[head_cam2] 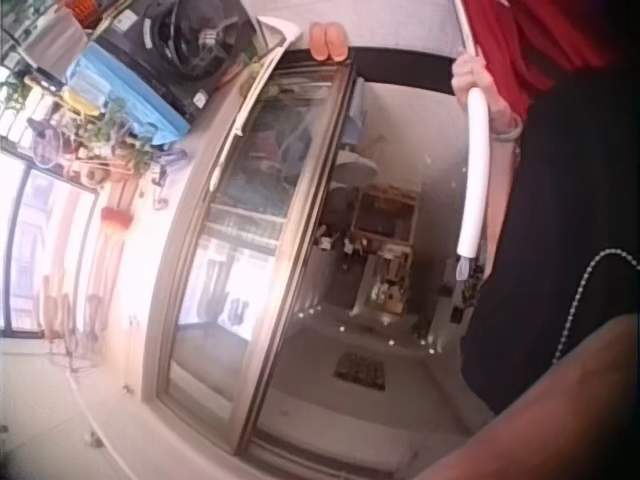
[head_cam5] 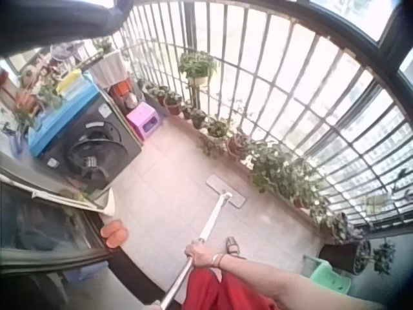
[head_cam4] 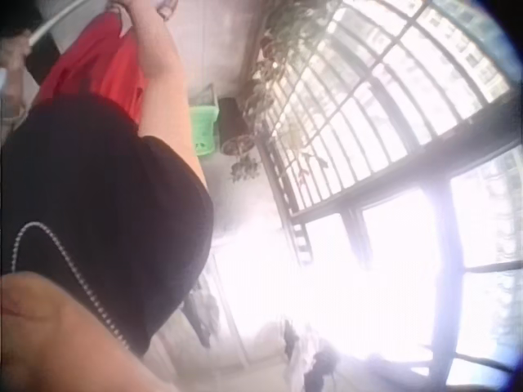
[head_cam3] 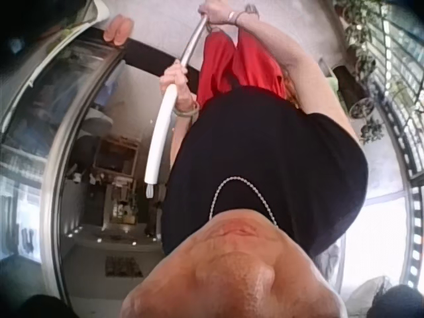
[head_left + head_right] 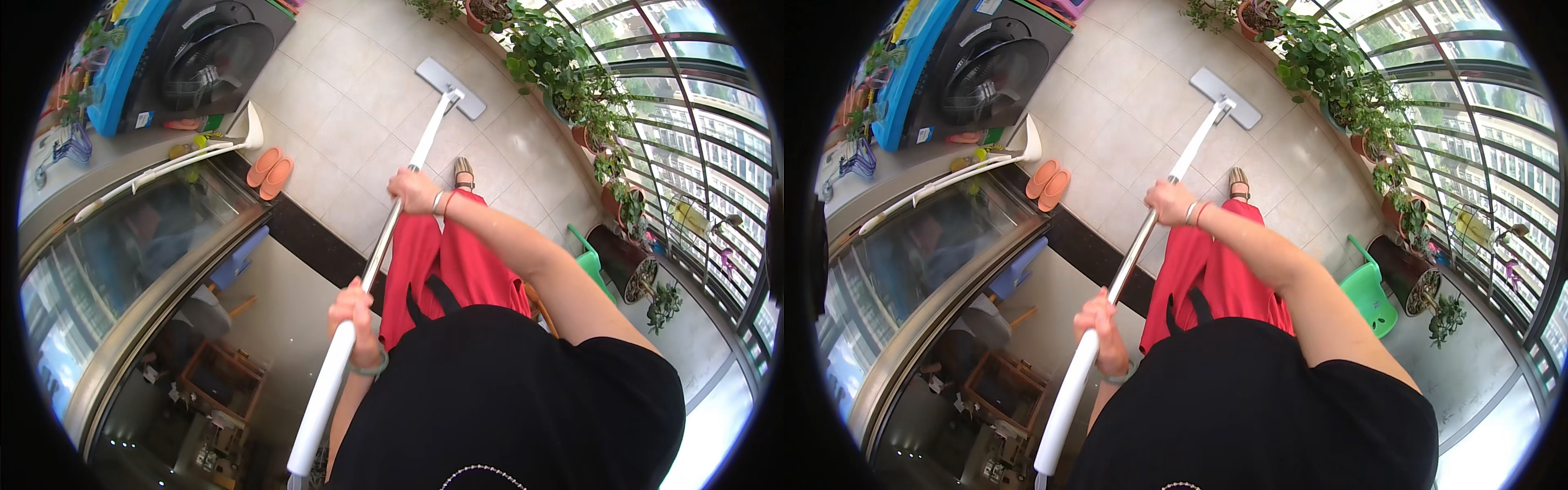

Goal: The person mops a tiled floor using a flat mop, moving back and forth across a balcony area and into an adjacent room. They navigate around potted plants, a washing machine, and a wooden chair while maintaining continuous contact with the floor.

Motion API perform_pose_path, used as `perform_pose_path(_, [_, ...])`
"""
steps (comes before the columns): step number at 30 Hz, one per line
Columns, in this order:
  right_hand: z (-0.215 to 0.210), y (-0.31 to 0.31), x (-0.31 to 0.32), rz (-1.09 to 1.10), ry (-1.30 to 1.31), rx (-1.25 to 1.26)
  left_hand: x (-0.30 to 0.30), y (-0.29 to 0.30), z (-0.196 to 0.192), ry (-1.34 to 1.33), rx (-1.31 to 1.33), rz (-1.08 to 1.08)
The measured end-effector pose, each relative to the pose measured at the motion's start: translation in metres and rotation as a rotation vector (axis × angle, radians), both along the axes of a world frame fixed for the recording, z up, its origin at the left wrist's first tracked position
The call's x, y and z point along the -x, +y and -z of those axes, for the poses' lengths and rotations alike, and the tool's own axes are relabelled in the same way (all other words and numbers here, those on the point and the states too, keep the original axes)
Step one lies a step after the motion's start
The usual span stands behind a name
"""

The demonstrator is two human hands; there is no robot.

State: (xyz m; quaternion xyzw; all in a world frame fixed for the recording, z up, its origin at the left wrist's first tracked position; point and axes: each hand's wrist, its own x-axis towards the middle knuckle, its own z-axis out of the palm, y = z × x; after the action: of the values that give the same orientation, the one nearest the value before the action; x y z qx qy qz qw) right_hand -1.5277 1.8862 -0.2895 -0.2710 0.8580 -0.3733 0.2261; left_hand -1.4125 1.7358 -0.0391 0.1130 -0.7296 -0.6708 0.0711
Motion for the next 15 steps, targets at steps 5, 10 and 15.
perform_pose_path(5, [-0.077,-0.084,-0.093,-0.202,-0.228,0.105,-0.098,-0.044,-0.065,-0.017,0.112,-0.198])
perform_pose_path(10, [-0.075,-0.070,-0.065,-0.221,-0.225,0.135,-0.070,-0.043,-0.047,0.082,0.002,-0.149])
perform_pose_path(15, [-0.005,0.016,0.002,-0.078,-0.028,0.043,-0.017,0.015,0.032,0.185,-0.098,-0.004])
